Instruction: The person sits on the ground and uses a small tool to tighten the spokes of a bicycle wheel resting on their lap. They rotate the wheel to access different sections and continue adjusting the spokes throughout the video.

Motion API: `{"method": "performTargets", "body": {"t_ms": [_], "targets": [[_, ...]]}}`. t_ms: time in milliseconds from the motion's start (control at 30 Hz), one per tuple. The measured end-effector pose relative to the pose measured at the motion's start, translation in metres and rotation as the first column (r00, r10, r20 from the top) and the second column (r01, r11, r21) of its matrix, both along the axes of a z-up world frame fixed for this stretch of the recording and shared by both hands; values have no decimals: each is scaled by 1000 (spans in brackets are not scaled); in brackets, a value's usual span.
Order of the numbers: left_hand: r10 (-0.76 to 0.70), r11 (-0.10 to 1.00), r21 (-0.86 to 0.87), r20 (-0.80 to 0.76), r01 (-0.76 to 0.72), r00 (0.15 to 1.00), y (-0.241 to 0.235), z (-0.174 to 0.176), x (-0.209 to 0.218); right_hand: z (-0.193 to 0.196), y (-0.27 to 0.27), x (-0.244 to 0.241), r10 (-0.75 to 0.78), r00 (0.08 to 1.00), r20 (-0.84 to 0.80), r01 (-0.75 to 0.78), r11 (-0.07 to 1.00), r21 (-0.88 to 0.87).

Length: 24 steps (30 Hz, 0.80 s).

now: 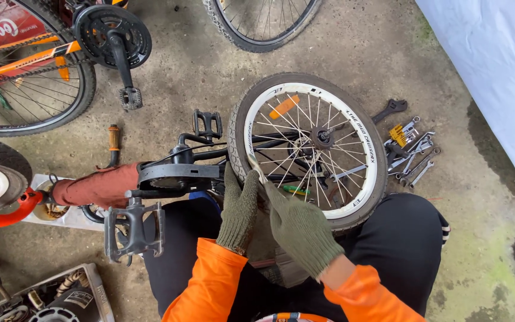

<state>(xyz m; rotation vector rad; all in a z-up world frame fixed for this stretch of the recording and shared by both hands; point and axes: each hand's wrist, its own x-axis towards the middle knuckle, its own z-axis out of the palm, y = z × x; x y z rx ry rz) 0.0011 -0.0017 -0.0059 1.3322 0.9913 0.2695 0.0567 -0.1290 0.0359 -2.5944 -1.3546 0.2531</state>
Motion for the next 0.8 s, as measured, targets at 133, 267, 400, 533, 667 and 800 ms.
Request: {"method": "performTargets", "body": {"t_ms": [133, 267, 400, 533, 667, 800], "targets": [[10, 1000, -28, 27, -10, 1000, -2, 1, 1, 6, -30, -11, -5, 998, -63, 0, 997, -83], [16, 999, -29, -30, -17, 999, -3, 2, 1, 11, -17, -2, 1, 997, -82, -15, 986, -168], [97, 995, -14, -51, -97, 994, -1, -24, 9, -2, 21, 20, -8, 999, -49, 6, 999, -40], [41, 937, 336, -370, 93, 928, -17, -22, 11, -42, 37, 40, -1, 991, 136, -62, 887, 457], [144, 629, 735, -429, 252, 892, -11, -53, 0, -15, 32, 32, 30, 996, 84, -50, 969, 244], [18, 1000, -15, -35, -19, 999, -3, -5, 0, -40, 5, 21, -70, 997, -24, 68, 995, -73]]}}
